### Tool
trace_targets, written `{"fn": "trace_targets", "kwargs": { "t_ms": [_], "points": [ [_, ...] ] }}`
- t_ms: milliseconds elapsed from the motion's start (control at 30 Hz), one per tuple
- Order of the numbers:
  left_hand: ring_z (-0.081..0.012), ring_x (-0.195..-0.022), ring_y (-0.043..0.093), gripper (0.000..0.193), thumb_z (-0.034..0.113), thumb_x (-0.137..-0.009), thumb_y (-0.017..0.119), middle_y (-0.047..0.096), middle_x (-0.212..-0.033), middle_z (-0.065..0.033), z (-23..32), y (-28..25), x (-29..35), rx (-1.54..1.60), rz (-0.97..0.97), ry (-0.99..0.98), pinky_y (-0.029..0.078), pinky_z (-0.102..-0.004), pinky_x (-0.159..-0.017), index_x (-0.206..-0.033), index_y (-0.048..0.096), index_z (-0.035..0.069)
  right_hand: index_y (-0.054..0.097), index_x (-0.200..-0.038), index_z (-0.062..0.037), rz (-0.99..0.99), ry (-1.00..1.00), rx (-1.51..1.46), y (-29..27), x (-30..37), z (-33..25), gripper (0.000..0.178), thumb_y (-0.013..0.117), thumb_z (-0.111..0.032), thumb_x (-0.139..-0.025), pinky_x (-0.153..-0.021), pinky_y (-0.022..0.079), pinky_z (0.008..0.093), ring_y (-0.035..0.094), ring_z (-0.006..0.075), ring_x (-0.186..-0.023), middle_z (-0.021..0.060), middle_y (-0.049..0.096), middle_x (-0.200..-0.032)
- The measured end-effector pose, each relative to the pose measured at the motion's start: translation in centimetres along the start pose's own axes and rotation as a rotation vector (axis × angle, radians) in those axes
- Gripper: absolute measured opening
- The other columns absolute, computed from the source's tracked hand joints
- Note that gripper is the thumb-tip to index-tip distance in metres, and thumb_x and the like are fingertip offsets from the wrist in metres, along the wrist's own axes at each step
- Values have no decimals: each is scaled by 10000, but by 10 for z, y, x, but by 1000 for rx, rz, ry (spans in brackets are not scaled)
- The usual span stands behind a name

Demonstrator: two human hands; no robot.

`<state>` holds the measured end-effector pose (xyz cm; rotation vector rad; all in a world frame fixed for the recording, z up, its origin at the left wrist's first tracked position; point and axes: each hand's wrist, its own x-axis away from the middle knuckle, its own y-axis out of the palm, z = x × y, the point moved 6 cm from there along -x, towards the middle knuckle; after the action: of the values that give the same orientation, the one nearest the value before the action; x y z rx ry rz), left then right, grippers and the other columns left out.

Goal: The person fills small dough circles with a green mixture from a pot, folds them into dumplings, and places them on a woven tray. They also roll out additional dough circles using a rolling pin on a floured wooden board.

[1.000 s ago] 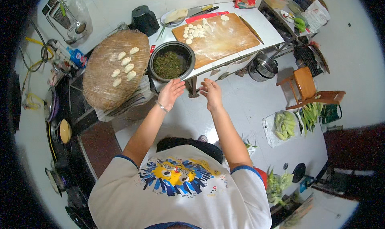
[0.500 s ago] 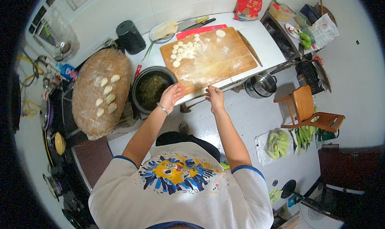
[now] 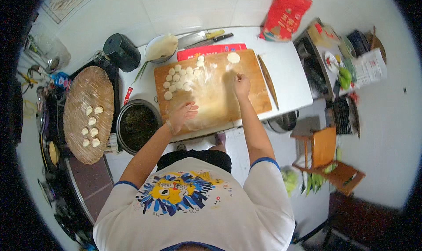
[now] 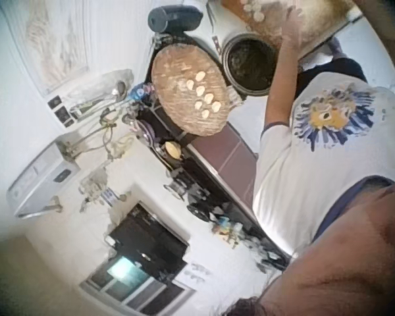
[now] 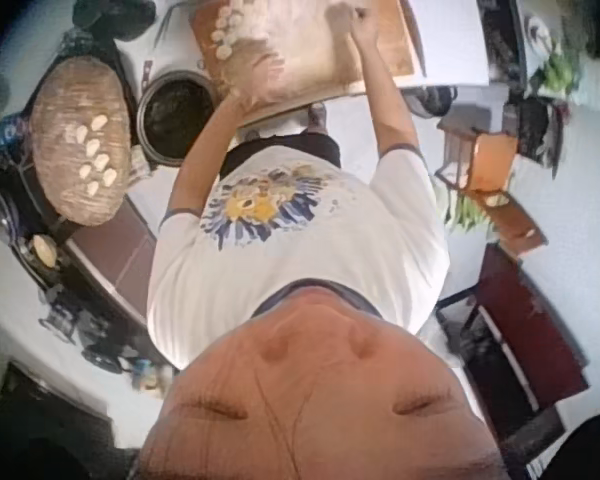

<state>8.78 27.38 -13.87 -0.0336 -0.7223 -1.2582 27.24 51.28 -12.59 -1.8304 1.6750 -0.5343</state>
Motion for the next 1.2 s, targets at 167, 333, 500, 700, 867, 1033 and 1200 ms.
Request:
{"fn": "trace_targets", "kwargs": {
  "t_ms": [167,333,500,700,867,1033,1200],
  "points": [
    [-175,-969,562,345,243,-932,449,578,-1115,-99,5,14,-10,128,245,-40,452,-298,-829,-1214,471,44,574,-1063,13,-194,-116,183,47,-104,17,306,536,-181,-829,-810,463,411,582,355,-929,218,608,-987],
    [-178,-980,562,345,235,-936,445,561,-1146,-99,-3,30,-16,190,395,-53,453,-307,-850,-1227,458,51,546,-1064,4,-273,-297,354,99,-159,41,305,531,-192,-831,-823,461,425,566,359,-971,220,605,-992],
    [-181,-985,562,366,253,-931,459,557,-1156,-105,-4,32,-15,212,464,-25,456,-307,-845,-1231,454,43,547,-1065,-18,-198,-70,452,136,-186,74,300,552,-171,-808,-810,471,411,574,332,-960,178,590,-1033],
    [-173,-980,562,372,263,-932,462,564,-1140,-102,-11,36,-17,248,501,6,455,-298,-845,-1230,460,40,580,-989,-32,-421,102,392,134,-190,75,234,552,-176,-807,-751,487,445,617,343,-874,177,633,-961],
    [-170,-992,558,373,251,-933,463,573,-1124,-92,-14,38,-6,208,532,-23,451,-299,-854,-1240,454,39,602,-966,-45,-395,-203,188,92,-149,3,220,583,-190,-801,-743,478,424,617,338,-871,182,642,-911],
    [-170,-1038,537,412,190,-912,501,528,-1197,-75,-7,25,21,190,460,125,430,-302,-885,-1289,418,46,636,-925,-31,-810,-547,81,69,-41,-95,213,617,-198,-793,-707,478,377,626,298,-823,160,651,-862],
    [-163,-1077,496,531,155,-854,574,463,-1271,-69,10,1,66,20,325,399,410,-302,-899,-1330,362,54,645,-962,-35,-1270,-727,10,25,94,-204,215,632,-174,-799,-666,475,320,627,219,-734,135,662,-825]
  ]
}}
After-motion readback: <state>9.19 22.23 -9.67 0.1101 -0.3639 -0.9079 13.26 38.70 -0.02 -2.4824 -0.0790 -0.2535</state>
